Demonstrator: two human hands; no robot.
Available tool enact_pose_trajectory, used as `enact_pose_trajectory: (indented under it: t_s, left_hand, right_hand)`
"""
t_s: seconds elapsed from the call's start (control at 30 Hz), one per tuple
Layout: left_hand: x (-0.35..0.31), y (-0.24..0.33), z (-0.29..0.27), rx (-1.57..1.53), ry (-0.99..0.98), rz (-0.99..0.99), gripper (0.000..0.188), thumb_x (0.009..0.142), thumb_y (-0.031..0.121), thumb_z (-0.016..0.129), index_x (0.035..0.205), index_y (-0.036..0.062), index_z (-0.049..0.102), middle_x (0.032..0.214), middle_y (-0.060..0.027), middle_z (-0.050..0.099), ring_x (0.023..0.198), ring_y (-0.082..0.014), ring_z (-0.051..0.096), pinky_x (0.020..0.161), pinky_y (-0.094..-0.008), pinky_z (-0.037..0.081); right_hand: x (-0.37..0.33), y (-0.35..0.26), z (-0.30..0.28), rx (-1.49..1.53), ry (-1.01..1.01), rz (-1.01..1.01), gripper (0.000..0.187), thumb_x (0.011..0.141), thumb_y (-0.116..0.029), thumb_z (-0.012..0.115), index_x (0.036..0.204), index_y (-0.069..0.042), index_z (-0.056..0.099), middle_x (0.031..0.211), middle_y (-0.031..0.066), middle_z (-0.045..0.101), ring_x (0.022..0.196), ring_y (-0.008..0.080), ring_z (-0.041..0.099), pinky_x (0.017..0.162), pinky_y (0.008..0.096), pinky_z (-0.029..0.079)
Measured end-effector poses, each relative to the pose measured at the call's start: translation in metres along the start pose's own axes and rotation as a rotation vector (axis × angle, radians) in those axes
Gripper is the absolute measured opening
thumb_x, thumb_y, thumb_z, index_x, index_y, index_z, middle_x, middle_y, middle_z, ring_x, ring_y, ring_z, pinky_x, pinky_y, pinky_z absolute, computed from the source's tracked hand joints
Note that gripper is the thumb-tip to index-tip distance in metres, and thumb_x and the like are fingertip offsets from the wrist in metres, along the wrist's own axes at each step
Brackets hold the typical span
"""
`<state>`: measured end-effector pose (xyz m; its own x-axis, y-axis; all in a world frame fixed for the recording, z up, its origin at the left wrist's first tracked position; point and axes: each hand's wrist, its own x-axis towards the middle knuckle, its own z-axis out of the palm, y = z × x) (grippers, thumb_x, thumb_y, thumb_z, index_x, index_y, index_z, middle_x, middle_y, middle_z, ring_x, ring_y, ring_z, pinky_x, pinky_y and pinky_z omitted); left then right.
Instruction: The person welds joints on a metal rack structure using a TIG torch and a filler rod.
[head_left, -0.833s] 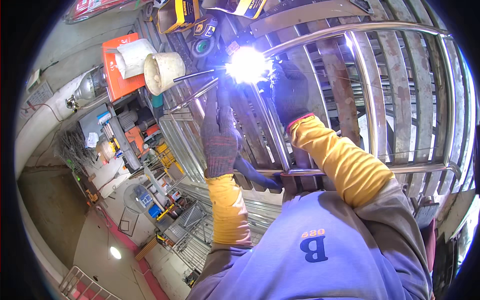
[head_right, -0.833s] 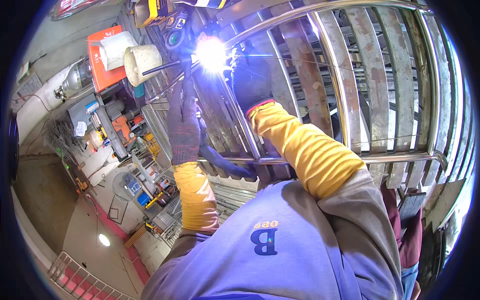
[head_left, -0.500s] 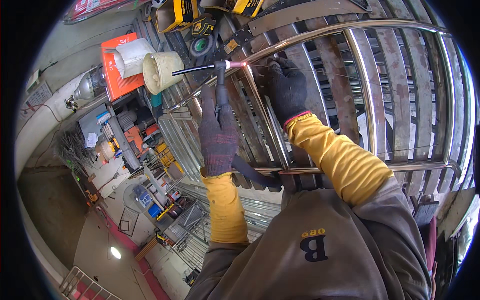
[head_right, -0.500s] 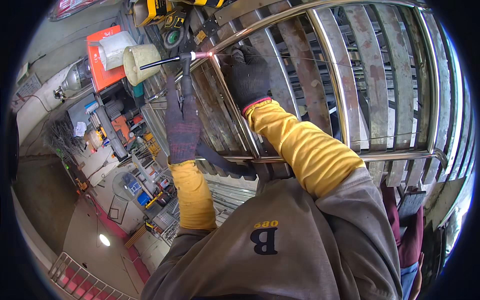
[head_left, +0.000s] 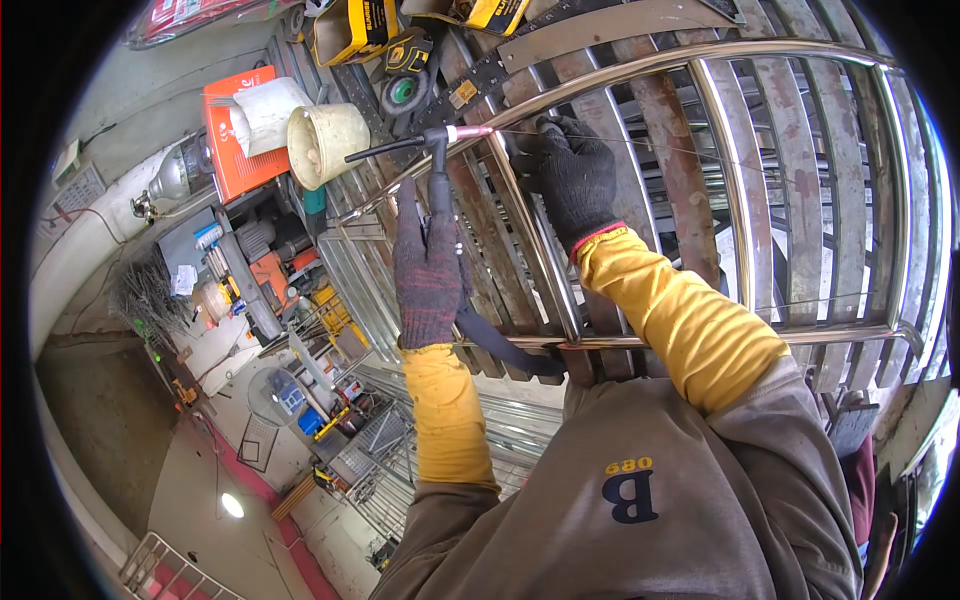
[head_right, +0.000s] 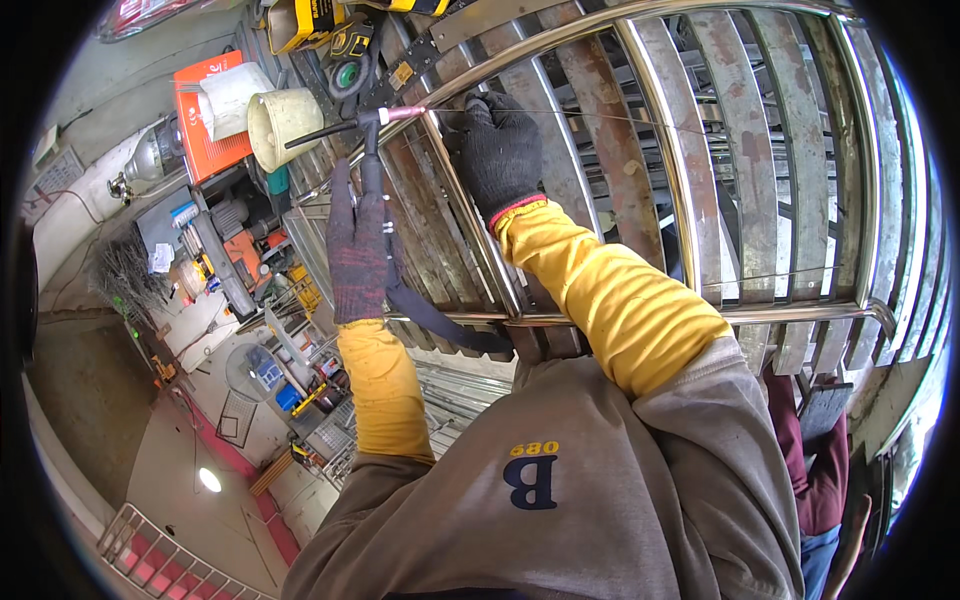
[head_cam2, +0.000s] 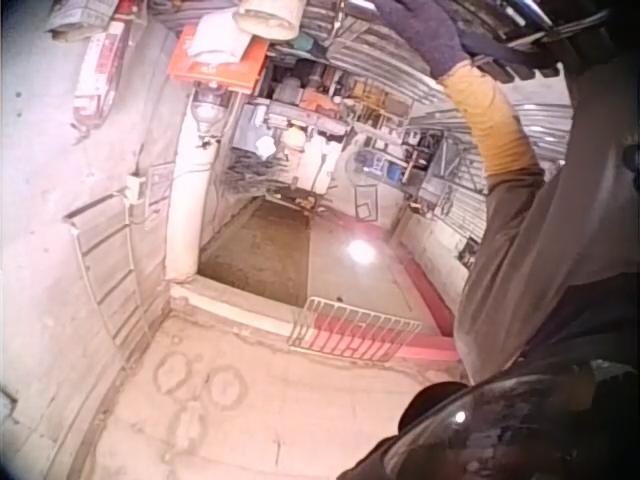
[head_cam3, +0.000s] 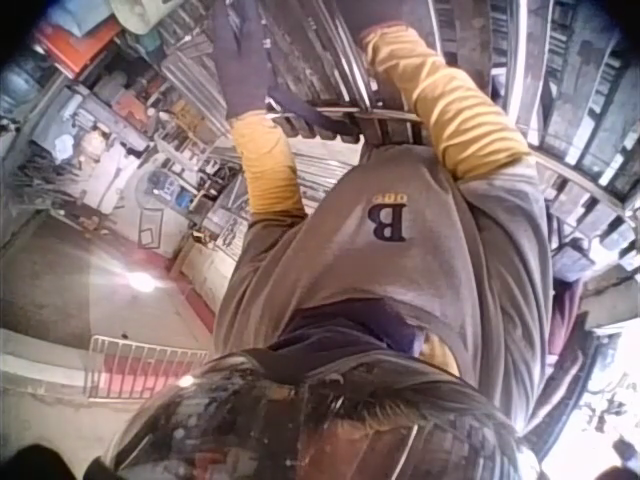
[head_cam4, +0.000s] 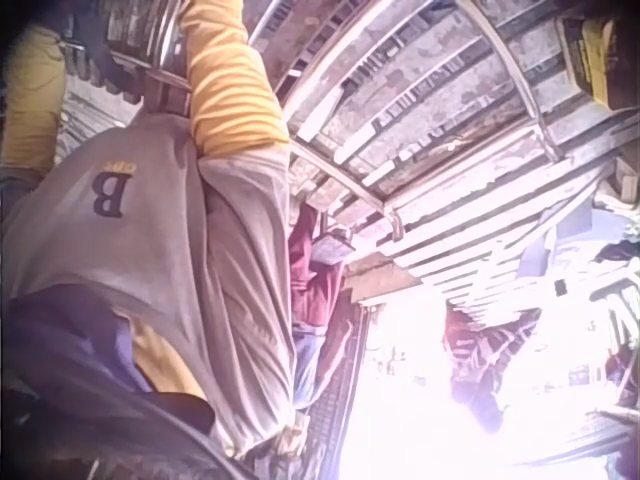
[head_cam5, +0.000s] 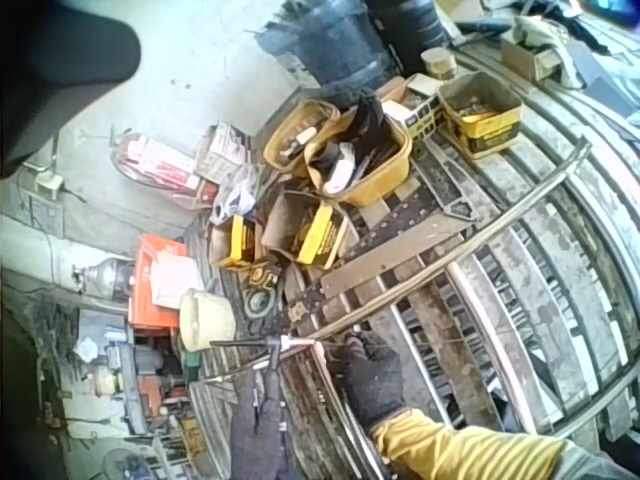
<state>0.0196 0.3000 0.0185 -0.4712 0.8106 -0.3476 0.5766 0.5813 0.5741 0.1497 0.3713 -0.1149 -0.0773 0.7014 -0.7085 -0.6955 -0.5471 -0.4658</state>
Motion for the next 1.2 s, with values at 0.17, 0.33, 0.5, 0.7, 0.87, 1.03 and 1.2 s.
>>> enact_pose_trajectory:
  t_s: [0.17, 0.33, 0.5, 0.7, 0.87, 1.03, 1.2]
  left_hand:
    - [-0.004, 0.01, 0.003, -0.018, -0.024, -0.008, 0.069, 0.111, 0.023, 0.064, 0.173, 0.0135, 0.037, 0.093, 0.0004, 0.062, 0.066, -0.0066, 0.054, 0.056, -0.0249, 0.047]
    - [-0.004, 0.008, 0.005, -0.012, -0.015, -0.023, 0.067, 0.112, 0.023, 0.062, 0.173, 0.0162, 0.036, 0.089, 0.0005, 0.061, 0.06, -0.0069, 0.053, 0.051, -0.0252, 0.045]
    - [-0.002, -0.001, 0.006, 0.037, 0.015, 0.003, 0.066, 0.113, 0.023, 0.061, 0.173, 0.0176, 0.036, 0.087, 0.0008, 0.06, 0.058, -0.0071, 0.053, 0.048, -0.0255, 0.044]
    - [-0.005, 0.008, 0.009, 0.018, 0.004, 0.014, 0.066, 0.112, 0.022, 0.061, 0.173, 0.0166, 0.036, 0.088, 0.0008, 0.061, 0.059, -0.0069, 0.054, 0.049, -0.0256, 0.044]
    - [-0.003, 0.002, 0.006, 0.096, 0.034, 0.121, 0.066, 0.112, 0.02, 0.061, 0.173, 0.0155, 0.037, 0.092, -0.0003, 0.061, 0.062, -0.0069, 0.054, 0.051, -0.0256, 0.045]
    - [-0.009, 0.017, 0.008, 0.002, 0.004, -0.02, 0.064, 0.112, 0.022, 0.062, 0.171, 0.0137, 0.04, 0.094, -0.0008, 0.062, 0.066, -0.0071, 0.054, 0.055, -0.0264, 0.046]
    - [-0.001, 0.002, 0.007, 0.04, 0.021, 0.04, 0.061, 0.112, 0.023, 0.062, 0.17, 0.0144, 0.043, 0.092, 0.0004, 0.061, 0.064, -0.0065, 0.053, 0.053, -0.0252, 0.046]
  right_hand:
    - [0.005, 0.004, -0.002, -0.028, 0.011, -0.032, 0.022, 0.111, -0.019, 0.064, 0.11, 0.0, 0.074, 0.087, 0.0089, 0.078, 0.069, 0.0171, 0.073, 0.061, 0.0333, 0.058]
    - [0.006, 0.006, -0.003, -0.032, -0.001, -0.04, 0.021, 0.111, -0.018, 0.064, 0.109, 0.0, 0.074, 0.086, 0.0088, 0.078, 0.069, 0.0171, 0.073, 0.062, 0.0337, 0.057]
    - [0.002, 0.002, 0.001, 0.01, 0.005, -0.003, 0.021, 0.111, -0.018, 0.063, 0.108, 0.0, 0.074, 0.085, 0.009, 0.077, 0.069, 0.0169, 0.072, 0.062, 0.0336, 0.057]
    - [0.005, 0.004, -0.002, -0.011, 0.0, -0.014, 0.021, 0.111, -0.018, 0.063, 0.108, 0.0, 0.073, 0.086, 0.0096, 0.077, 0.068, 0.017, 0.072, 0.062, 0.0333, 0.056]
    - [0.0, 0.001, 0.0, 0.0, 0.006, -0.004, 0.021, 0.111, -0.018, 0.063, 0.108, 0.001, 0.073, 0.085, 0.0097, 0.077, 0.068, 0.0172, 0.073, 0.062, 0.0335, 0.057]
    - [0.001, 0.0, -0.002, -0.047, -0.002, -0.021, 0.023, 0.111, -0.02, 0.063, 0.108, 0.001, 0.073, 0.085, 0.0101, 0.077, 0.068, 0.0172, 0.073, 0.063, 0.0337, 0.057]
    - [0.005, 0.007, -0.005, -0.079, -0.012, -0.065, 0.024, 0.11, -0.02, 0.063, 0.106, 0.001, 0.074, 0.085, 0.0105, 0.078, 0.069, 0.0174, 0.073, 0.063, 0.0342, 0.057]
